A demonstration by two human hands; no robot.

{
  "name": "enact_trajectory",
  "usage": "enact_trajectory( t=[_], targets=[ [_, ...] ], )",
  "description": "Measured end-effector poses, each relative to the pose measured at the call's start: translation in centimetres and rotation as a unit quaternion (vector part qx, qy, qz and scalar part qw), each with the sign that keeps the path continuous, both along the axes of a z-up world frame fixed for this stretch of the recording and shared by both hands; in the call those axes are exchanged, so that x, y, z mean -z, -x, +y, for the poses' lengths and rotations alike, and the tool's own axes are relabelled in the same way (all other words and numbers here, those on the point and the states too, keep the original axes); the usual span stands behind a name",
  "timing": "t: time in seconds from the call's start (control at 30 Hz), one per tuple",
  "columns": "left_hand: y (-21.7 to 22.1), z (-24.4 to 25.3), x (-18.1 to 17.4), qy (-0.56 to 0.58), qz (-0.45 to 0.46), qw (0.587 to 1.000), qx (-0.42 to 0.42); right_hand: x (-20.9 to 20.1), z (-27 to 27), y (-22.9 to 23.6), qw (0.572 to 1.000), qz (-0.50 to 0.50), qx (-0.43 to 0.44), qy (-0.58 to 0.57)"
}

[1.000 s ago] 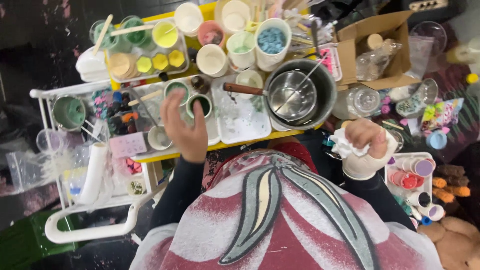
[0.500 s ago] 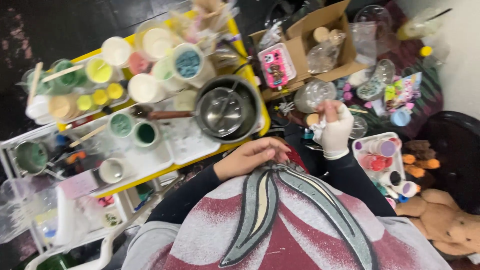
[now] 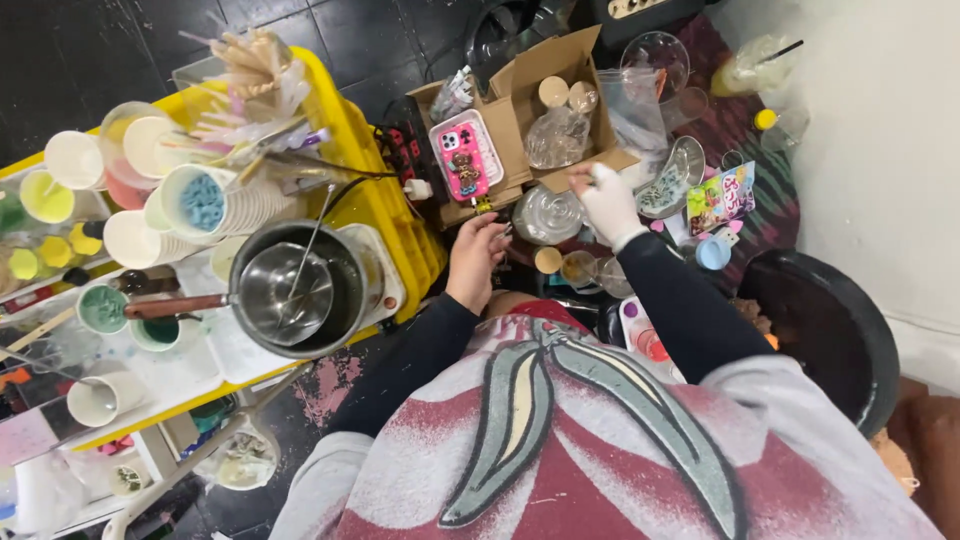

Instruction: The recorder is preparing a candle by stirring a green liquid in a small pot and cleaning a glass container.

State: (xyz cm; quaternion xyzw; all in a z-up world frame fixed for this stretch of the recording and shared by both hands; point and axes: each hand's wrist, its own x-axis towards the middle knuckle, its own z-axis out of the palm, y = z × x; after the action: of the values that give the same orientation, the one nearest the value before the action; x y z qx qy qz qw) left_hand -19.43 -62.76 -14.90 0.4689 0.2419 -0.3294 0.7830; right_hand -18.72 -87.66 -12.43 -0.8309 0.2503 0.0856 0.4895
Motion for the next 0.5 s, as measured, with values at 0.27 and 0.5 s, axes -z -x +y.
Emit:
enact_trajectory(
  t=[0.27,0.5],
  targets=[
    [0.7,-1.8,7.5,-0.114,-0.1,0.982,-0.117,12.3,-1.3,-10.6,0.965,-0.009,-0.179,0.191],
    [0.9,-2.3,13.0,-0.144,-0.203,0.956,-0.159,21.4,-2.6,-18.7,0.926,0.157,-0.153,0.307]
  ],
)
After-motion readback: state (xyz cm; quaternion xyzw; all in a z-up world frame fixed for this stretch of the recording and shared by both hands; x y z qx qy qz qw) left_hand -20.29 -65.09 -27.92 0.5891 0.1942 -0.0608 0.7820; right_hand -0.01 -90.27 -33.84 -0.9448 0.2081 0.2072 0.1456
